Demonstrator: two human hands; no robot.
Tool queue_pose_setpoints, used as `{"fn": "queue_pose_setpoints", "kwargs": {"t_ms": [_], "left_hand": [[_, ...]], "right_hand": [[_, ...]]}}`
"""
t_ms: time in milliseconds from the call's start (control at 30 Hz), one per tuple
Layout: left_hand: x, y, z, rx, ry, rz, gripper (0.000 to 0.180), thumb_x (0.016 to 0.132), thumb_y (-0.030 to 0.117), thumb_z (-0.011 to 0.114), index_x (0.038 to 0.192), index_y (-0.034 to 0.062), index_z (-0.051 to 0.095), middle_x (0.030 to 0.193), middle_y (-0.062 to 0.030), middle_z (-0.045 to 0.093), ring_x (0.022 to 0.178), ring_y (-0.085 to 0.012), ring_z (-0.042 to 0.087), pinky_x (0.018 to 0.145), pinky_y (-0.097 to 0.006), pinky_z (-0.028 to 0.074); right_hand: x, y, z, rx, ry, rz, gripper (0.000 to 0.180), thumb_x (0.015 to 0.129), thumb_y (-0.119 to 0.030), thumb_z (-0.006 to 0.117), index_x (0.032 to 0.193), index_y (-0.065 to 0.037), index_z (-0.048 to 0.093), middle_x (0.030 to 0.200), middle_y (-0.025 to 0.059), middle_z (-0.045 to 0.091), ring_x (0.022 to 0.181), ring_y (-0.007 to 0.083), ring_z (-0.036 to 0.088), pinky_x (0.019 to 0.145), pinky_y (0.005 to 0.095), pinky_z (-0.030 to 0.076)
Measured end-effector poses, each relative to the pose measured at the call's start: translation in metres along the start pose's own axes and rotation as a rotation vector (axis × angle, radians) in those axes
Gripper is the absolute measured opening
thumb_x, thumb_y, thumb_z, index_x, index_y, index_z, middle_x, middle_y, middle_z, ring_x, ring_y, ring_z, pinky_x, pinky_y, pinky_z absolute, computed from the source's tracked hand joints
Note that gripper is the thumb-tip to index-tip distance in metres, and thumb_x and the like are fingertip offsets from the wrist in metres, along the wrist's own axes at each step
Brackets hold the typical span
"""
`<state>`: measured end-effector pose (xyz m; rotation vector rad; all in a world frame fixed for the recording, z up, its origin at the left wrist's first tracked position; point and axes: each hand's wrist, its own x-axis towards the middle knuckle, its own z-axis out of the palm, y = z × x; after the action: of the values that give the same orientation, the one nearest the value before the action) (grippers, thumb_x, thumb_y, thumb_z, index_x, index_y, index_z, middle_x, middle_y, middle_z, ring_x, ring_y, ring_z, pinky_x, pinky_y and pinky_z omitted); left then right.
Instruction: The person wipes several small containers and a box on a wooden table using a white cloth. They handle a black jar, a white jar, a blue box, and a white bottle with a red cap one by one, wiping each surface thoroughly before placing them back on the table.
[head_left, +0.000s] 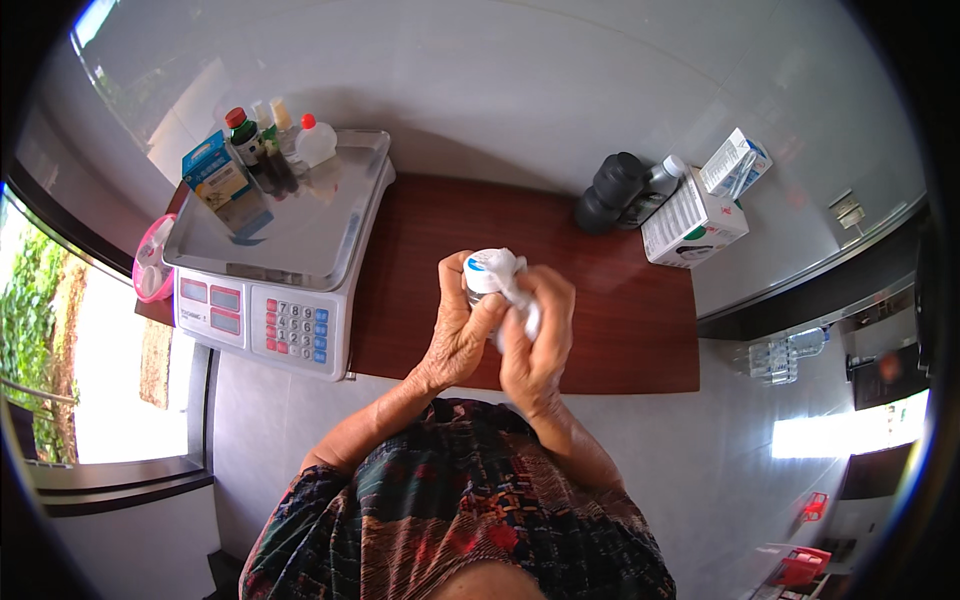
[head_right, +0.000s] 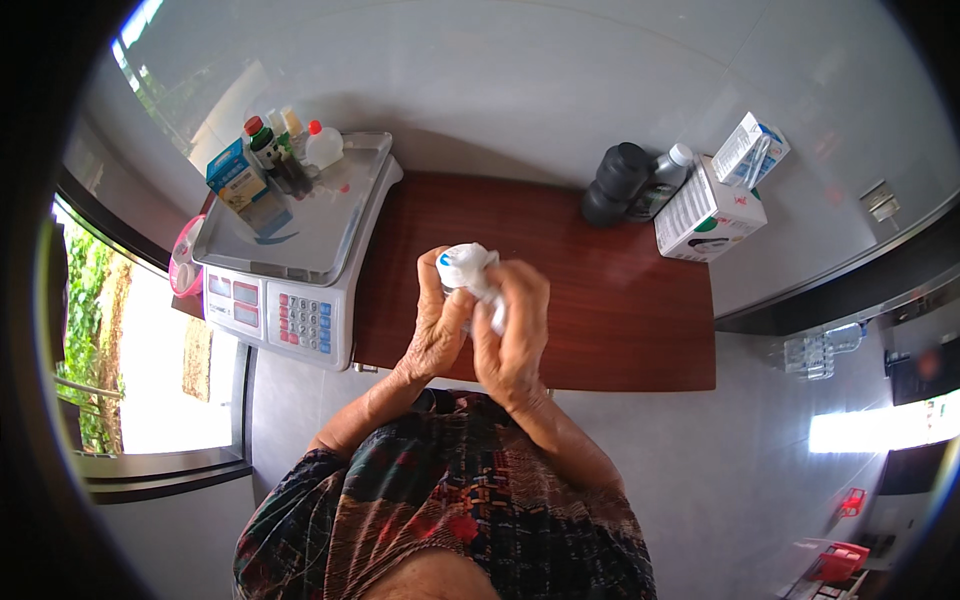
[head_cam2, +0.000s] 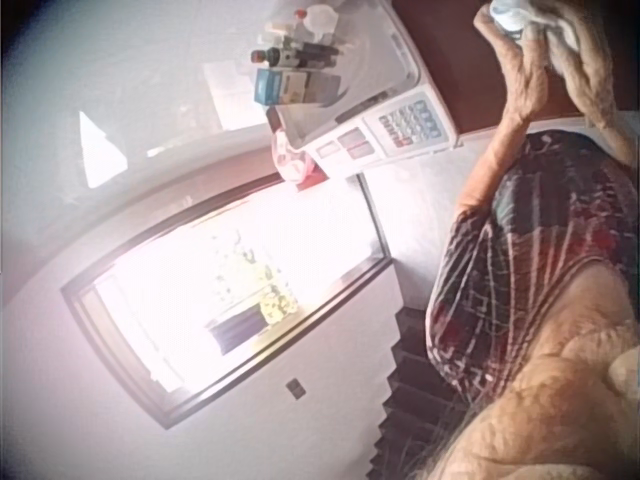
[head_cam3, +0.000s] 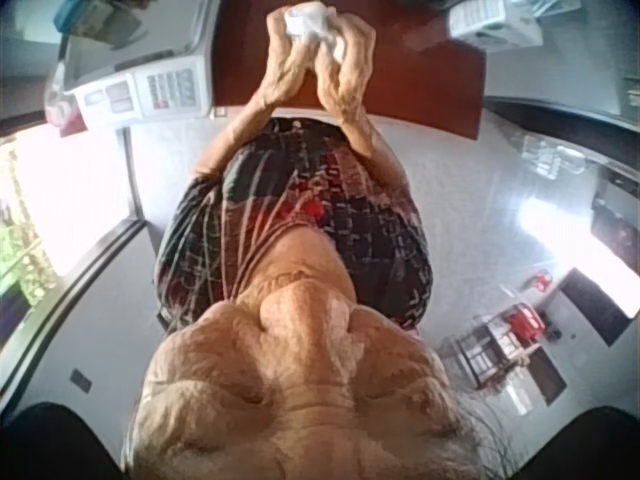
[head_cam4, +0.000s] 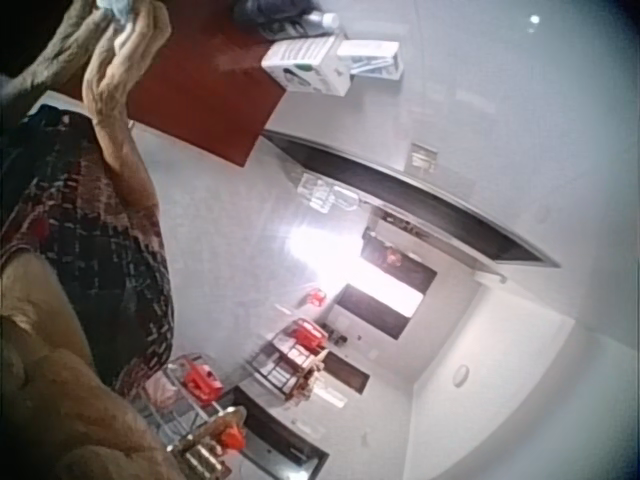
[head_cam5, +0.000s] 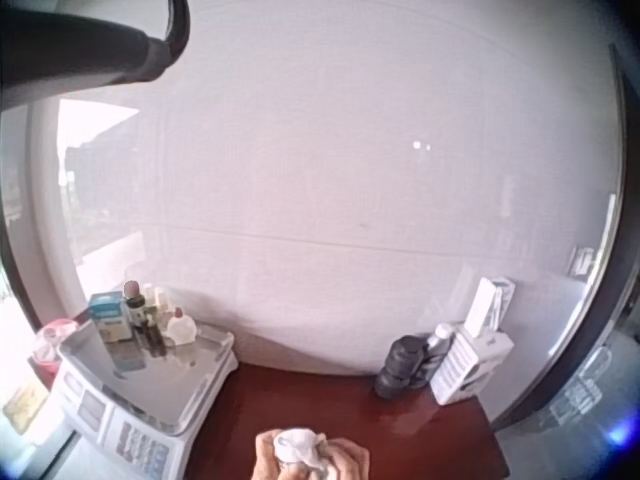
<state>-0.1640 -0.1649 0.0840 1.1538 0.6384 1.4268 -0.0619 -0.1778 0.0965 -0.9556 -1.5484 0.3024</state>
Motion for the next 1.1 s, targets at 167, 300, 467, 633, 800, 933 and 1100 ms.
{"fn": "queue_pose_setpoints", "kwargs": {"t_ms": [167,300,467,633,800,933,1100], "left_hand": [[-0.005,-0.006,-0.003,0.124,-0.059,0.013,0.052,0.094,0.026,0.06,0.128,0.0073,0.025,0.115,-0.0072,0.044,0.104,-0.0124,0.043,0.09,-0.029,0.04],[0.003,-0.01,-0.007,-0.003,0.028,0.02,0.047,0.095,0.024,0.058,0.126,0.0071,0.028,0.116,-0.007,0.046,0.108,-0.013,0.044,0.092,-0.031,0.041],[0.011,-0.003,-0.01,-0.263,0.166,-0.108,0.034,0.098,0.027,0.05,0.124,0.0139,0.032,0.105,-0.0038,0.053,0.09,-0.0112,0.054,0.076,-0.026,0.05],[0.01,-0.011,-0.017,-0.323,0.161,-0.143,0.034,0.096,0.03,0.053,0.124,0.0114,0.045,0.106,-0.0077,0.057,0.1,-0.0209,0.059,0.081,-0.035,0.053],[0.01,-0.005,-0.018,-0.433,0.089,-0.094,0.036,0.098,0.025,0.05,0.128,0.0057,0.047,0.115,-0.0102,0.059,0.11,-0.0229,0.057,0.096,-0.039,0.047],[0.003,-0.007,-0.014,-0.507,0.005,-0.157,0.043,0.098,0.023,0.049,0.137,0.0074,0.041,0.129,-0.0068,0.052,0.12,-0.0188,0.049,0.102,-0.037,0.04],[-0.001,-0.006,-0.018,-0.092,0.028,-0.075,0.054,0.089,0.03,0.065,0.128,0.0064,0.037,0.111,-0.0057,0.051,0.103,-0.0127,0.047,0.091,-0.031,0.041]], "right_hand": [[0.039,0.015,-0.019,0.478,-0.241,0.533,0.029,0.094,-0.03,0.055,0.107,-0.004,0.06,0.09,0.0048,0.066,0.082,0.0146,0.06,0.075,0.0299,0.048],[0.024,0.009,-0.008,0.092,-0.135,0.102,0.025,0.093,-0.016,0.052,0.112,-0.001,0.058,0.105,0.0131,0.057,0.091,0.023,0.058,0.077,0.0342,0.049],[-0.022,0.001,0.007,-0.268,-0.124,-0.26,0.044,0.08,-0.001,0.063,0.123,0.0,0.055,0.119,0.0157,0.046,0.105,0.0327,0.047,0.086,0.0418,0.045],[-0.022,0.004,0.005,-0.114,-0.149,-0.228,0.03,0.081,-0.004,0.064,0.111,-0.004,0.061,0.106,0.011,0.052,0.096,0.0264,0.054,0.078,0.0362,0.049],[0.005,0.008,-0.006,-0.018,-0.095,-0.035,0.027,0.08,-0.001,0.061,0.107,-0.002,0.06,0.107,0.0108,0.052,0.093,0.0261,0.056,0.071,0.0357,0.05],[0.029,0.022,-0.003,-0.007,-0.057,0.133,0.025,0.082,0.002,0.05,0.106,0.002,0.059,0.104,0.0134,0.055,0.09,0.0237,0.059,0.073,0.0332,0.05],[0.023,0.031,0.004,0.264,-0.225,0.479,0.021,0.086,0.0,0.047,0.104,0.0,0.058,0.098,0.0103,0.059,0.088,0.018,0.059,0.075,0.0315,0.049]]}}
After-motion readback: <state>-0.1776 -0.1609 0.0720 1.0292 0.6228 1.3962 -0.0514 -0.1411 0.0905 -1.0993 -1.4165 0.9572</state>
